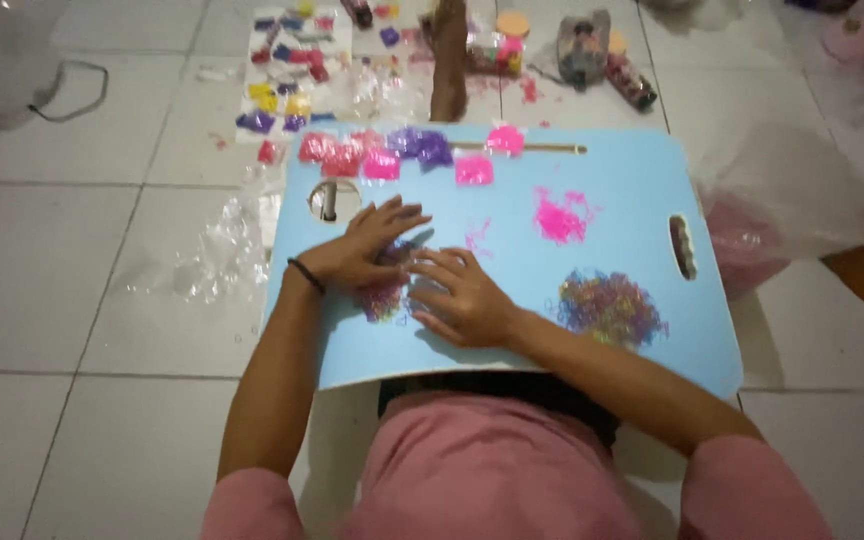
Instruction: The person sorts and arranges small colorful rubber bands on a portable table while sitting on the floor.
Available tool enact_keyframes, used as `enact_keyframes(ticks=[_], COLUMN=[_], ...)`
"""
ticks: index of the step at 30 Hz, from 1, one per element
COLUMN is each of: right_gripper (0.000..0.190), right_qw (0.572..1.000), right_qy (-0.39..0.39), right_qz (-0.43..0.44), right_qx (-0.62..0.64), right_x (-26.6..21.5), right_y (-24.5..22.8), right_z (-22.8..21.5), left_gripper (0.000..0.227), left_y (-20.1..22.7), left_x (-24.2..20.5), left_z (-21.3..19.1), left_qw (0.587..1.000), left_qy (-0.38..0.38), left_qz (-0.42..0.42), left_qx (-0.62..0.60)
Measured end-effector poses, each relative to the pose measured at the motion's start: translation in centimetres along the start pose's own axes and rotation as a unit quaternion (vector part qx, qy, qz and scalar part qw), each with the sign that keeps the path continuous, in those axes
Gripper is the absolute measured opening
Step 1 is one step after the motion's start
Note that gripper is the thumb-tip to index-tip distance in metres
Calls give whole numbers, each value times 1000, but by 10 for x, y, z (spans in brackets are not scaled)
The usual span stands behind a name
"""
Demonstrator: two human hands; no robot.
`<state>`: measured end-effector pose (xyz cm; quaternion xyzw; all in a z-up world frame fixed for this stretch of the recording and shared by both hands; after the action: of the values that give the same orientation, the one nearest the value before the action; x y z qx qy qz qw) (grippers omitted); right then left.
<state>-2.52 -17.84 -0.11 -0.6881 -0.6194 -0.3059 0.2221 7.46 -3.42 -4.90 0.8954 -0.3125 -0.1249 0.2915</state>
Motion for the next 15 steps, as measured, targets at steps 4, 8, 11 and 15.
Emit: enact_keyframes(ticks=[4, 8, 11, 15], right_gripper=[26, 32, 35, 37], right_qw=[1000, 999, 998, 992], right_qy=[-4, -33, -54, -105], right_qz=[5, 21, 38, 58], right_qx=[-4, 15, 22, 28], right_x=[3, 4, 4, 4], right_y=[-1, 1, 2, 3], right_z=[-3, -1, 1, 5], left_gripper=[82, 80, 75, 71], left_y=[5, 9, 7, 14], left_x=[-4, -3, -4, -6], left_z=[-2, -6, -7, -11], left_qw=[1000, 1000, 1000, 998], left_qy=[-2, -1, -7, -24], left_qz=[-10, -17, -21, -29], left_qx=[2, 3, -10, -44])
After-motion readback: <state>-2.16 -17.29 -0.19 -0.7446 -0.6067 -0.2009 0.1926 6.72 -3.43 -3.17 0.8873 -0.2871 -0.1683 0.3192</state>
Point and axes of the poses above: each hand's wrist, its own x-axis towards the middle knuckle, its own z-axis out of the palm, y = z × x, the point moved 8 cm from there along x, towards the middle knuckle, and after that the axes turned 14 degrees about -z, right-handed, at the moved point
